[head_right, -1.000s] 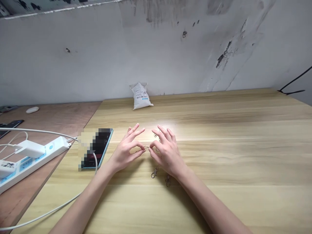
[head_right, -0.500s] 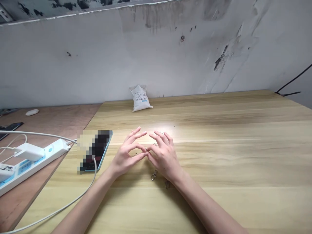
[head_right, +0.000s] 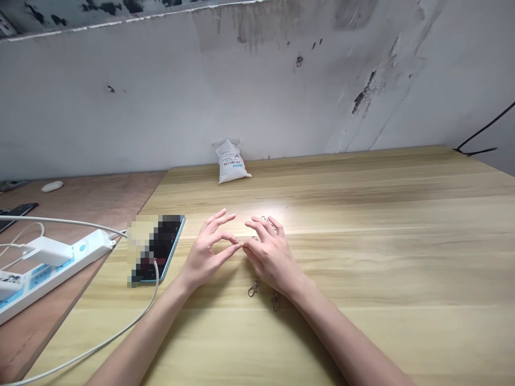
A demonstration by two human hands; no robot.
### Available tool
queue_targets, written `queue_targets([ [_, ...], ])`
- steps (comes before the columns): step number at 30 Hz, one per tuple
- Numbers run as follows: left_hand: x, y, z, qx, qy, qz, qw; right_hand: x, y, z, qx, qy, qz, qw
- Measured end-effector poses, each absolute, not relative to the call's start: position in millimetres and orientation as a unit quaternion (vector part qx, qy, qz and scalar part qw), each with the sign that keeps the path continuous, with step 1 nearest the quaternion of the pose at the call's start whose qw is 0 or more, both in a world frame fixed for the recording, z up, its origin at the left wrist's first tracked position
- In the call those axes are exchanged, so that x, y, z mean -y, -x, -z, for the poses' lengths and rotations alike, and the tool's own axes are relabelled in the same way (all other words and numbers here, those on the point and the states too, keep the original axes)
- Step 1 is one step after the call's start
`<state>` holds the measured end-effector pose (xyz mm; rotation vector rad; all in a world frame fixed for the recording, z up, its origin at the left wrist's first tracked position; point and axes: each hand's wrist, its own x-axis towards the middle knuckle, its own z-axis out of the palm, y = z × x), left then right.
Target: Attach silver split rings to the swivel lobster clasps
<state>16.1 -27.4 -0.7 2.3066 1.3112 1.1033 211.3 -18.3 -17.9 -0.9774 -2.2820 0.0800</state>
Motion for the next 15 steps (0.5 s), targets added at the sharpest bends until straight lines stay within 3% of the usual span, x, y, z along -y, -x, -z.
queue_targets([
  [7, 24.7, -11.2, 2.5, -0.443, -0.795, -0.353, 0.219, 17.6, -214.8, 16.1, 0.877, 0.361, -0.016, 0.318],
  [15, 22.1, -2.6, 0.6, -0.432, -0.83, -0.33, 0.126, 16.5, -218.9, 11.2, 0.876, 0.37, -0.036, 0.308],
])
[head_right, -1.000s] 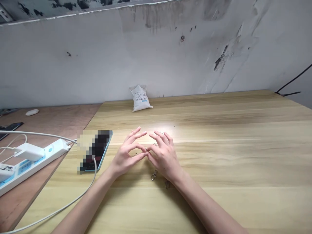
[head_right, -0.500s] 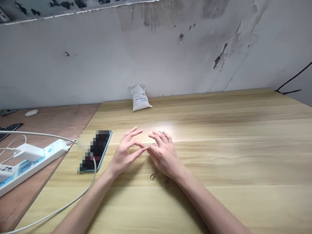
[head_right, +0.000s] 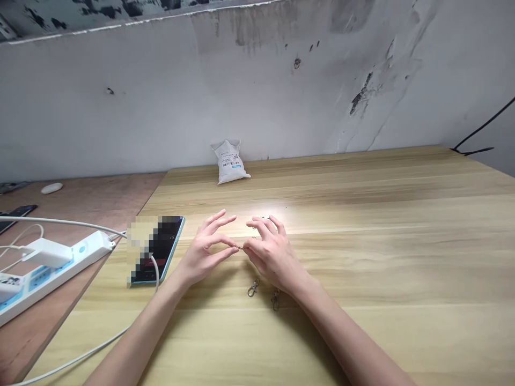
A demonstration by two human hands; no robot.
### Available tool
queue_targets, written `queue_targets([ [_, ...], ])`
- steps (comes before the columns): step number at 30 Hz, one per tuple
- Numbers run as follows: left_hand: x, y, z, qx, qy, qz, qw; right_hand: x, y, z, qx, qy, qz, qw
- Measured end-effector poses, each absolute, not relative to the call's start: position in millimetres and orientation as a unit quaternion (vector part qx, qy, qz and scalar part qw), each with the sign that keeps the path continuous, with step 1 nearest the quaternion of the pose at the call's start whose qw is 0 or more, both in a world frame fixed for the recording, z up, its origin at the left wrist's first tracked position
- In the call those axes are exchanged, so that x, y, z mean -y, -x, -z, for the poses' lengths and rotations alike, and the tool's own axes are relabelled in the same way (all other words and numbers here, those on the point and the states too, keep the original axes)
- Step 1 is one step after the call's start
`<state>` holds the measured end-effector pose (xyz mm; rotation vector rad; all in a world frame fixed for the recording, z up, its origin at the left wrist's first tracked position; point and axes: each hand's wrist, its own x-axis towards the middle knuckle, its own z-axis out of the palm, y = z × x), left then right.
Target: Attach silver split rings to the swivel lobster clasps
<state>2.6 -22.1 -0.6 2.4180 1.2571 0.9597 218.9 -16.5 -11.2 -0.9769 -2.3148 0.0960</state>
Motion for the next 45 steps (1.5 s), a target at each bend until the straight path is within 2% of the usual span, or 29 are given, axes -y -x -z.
queue_targets([
  [6, 21.5, -4.4, 4.3, -0.405, -0.874, -0.269, -0.026, 20.4, -215.9, 5.5, 0.873, 0.356, -0.082, 0.323],
  [10, 20.9, -6.2, 7.1, -0.409, -0.873, -0.259, -0.062, 19.2, -214.8, 8.1, 0.859, 0.366, -0.08, 0.348],
  [14, 16.2, 11.7, 3.6, -0.45, -0.862, -0.233, -0.008, 6.1, -226.8, 17.3, 0.833, 0.423, -0.041, 0.354],
  [18, 15.4, 30.8, -6.5, -0.467, -0.861, -0.169, 0.108, -3.8, -239.5, 18.2, 0.824, 0.448, -0.036, 0.346],
  [22, 19.5, 31.6, -14.3, -0.482, -0.848, -0.135, 0.172, 5.7, -241.8, -1.7, 0.859, 0.401, -0.112, 0.298],
  [25, 21.6, 26.4, -16.0, -0.484, -0.843, -0.132, 0.194, 22.0, -237.0, -17.4, 0.89, 0.33, -0.278, 0.146],
  [27, 21.9, 24.3, -15.8, -0.485, -0.84, -0.132, 0.204, 31.5, -232.2, -20.9, 0.891, 0.329, -0.297, 0.1],
  [45, 22.0, 8.0, -8.6, -0.495, -0.833, -0.154, 0.195, 35.6, -232.2, -12.2, 0.854, 0.379, -0.356, 0.031],
])
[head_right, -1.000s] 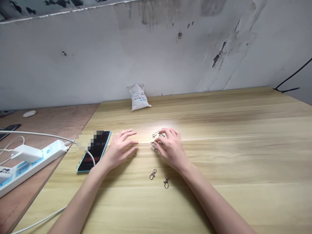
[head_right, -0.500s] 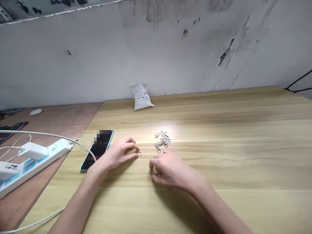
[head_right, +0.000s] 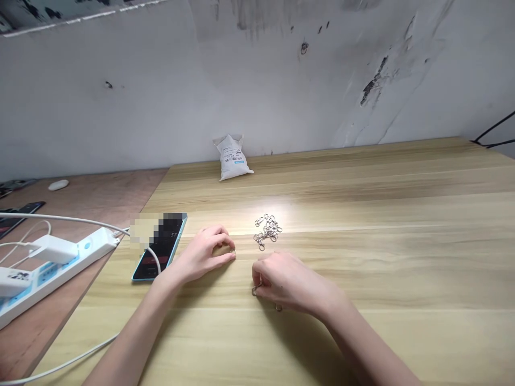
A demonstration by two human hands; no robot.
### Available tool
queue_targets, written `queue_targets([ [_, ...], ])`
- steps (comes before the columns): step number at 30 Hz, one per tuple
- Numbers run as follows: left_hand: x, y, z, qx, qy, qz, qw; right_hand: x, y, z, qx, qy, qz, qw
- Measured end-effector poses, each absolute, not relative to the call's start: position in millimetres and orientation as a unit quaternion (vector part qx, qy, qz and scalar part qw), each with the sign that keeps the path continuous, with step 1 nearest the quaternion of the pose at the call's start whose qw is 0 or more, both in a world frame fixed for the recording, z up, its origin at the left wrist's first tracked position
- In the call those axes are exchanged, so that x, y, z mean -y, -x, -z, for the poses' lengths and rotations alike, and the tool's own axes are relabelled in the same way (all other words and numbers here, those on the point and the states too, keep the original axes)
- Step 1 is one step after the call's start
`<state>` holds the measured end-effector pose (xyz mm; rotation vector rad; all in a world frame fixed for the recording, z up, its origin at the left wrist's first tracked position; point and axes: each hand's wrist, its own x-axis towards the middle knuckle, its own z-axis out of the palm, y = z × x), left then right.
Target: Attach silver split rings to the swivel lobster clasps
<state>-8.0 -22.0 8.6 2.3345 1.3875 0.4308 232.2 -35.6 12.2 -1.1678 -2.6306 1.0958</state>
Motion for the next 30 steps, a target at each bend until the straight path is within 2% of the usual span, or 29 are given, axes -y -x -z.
queue_targets([
  [4, 22.1, 4.9, -5.3, -0.524, -0.796, -0.169, 0.253, 36.3, -231.3, -19.6, 0.83, 0.382, -0.406, -0.017],
  [7, 22.2, 4.0, -3.9, -0.541, -0.768, -0.183, 0.29, 36.1, -229.7, -23.0, 0.842, 0.374, -0.388, -0.007],
  [16, 23.8, 0.0, -7.1, -0.583, -0.737, -0.169, 0.296, 35.1, -227.0, -23.3, 0.838, 0.374, -0.396, -0.002],
  [30, 28.0, 0.4, -8.9, -0.564, -0.767, -0.163, 0.259, 33.0, -226.5, -18.2, 0.851, 0.368, -0.374, 0.031],
])
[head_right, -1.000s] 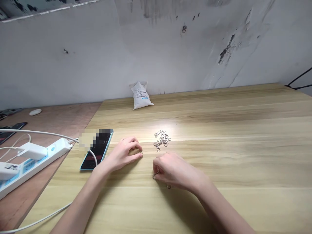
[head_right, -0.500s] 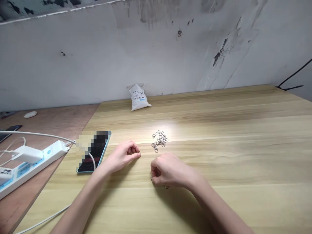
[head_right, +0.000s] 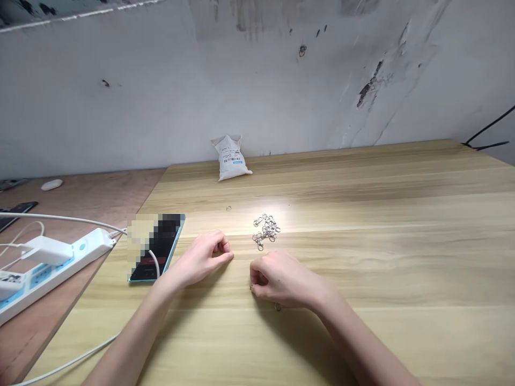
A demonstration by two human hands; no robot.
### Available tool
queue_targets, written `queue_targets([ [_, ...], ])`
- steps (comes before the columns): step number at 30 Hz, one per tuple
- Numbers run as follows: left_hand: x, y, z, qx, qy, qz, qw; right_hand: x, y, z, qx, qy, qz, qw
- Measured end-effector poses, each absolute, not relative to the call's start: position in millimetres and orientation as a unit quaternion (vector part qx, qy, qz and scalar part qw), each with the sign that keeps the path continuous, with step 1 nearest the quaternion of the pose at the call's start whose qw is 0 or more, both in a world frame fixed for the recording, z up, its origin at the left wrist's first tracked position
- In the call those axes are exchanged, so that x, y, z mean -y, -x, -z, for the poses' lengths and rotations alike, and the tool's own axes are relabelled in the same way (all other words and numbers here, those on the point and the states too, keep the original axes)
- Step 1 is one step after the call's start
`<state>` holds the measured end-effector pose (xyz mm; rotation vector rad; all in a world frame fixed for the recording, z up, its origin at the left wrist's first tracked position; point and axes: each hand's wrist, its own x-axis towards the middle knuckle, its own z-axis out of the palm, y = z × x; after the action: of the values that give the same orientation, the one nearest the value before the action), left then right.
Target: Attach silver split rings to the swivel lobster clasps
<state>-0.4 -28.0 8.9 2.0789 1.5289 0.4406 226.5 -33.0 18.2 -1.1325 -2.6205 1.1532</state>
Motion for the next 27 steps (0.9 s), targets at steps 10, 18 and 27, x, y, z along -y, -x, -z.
queue_targets([
  [10, 24.3, 4.3, -4.4, -0.549, -0.772, -0.186, 0.26, 33.6, -226.3, -19.5, 0.853, 0.37, -0.366, 0.035],
  [18, -32.7, -11.0, 1.0, -0.631, -0.767, -0.102, 0.053, 33.8, -225.4, -21.5, 0.857, 0.37, -0.358, 0.032],
  [27, -99.0, -22.3, 10.4, -0.658, -0.745, -0.108, -0.016, 33.5, -225.8, -18.6, 0.857, 0.373, -0.353, 0.036],
])
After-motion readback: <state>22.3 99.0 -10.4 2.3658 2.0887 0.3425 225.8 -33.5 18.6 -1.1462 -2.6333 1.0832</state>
